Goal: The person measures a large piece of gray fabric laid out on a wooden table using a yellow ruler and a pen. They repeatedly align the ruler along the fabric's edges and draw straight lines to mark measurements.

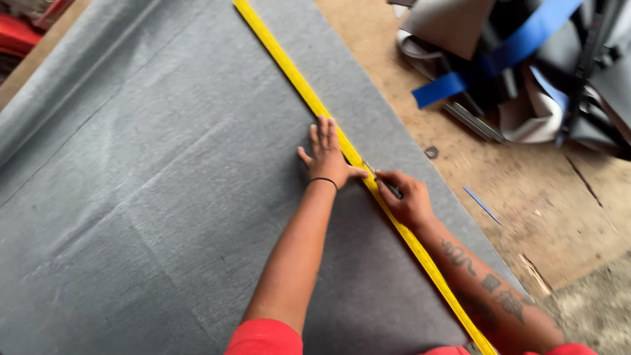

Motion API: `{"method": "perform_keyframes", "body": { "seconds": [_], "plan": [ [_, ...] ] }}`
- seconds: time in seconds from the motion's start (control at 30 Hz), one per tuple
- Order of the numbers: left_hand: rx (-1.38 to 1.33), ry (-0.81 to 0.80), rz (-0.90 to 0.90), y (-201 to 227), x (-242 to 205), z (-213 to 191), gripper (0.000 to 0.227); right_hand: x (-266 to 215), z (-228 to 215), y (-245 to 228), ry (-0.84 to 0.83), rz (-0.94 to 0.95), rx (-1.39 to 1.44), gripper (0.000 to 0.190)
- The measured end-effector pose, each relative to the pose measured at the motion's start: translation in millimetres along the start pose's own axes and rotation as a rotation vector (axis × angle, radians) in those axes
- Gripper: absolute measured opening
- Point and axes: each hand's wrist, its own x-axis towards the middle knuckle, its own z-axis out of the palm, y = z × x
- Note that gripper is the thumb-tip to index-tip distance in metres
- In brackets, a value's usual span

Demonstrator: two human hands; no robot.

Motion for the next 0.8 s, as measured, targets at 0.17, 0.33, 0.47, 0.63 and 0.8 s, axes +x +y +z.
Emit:
{"method": "perform_keyframes", "body": {
  "seconds": [0.17, 0.33, 0.47, 0.63, 0.8],
  "plan": [
    [-0.015, -0.032, 0.014, -1, 2, 0, 0.148, 90, 32, -36, -0.016, -0.033, 0.126, 0.022],
    [-0.021, -0.097, 0.018, 1, -3, -11, 0.146, 167, 57, -61, -0.034, -0.066, 0.136, 0.022],
    [-0.018, -0.117, 0.031, 0, -4, -14, 0.146, 216, 80, -77, -0.037, -0.117, 0.099, 0.021],
    [-0.055, -0.045, 0.043, -3, 4, 7, 0.156, 286, 119, -107, 0.033, -0.35, 0.094, 0.02],
    [-0.098, -0.066, 0.029, -5, 8, 9, 0.157, 376, 167, -125, 0.084, -0.558, 0.064, 0.017]
  ]
}}
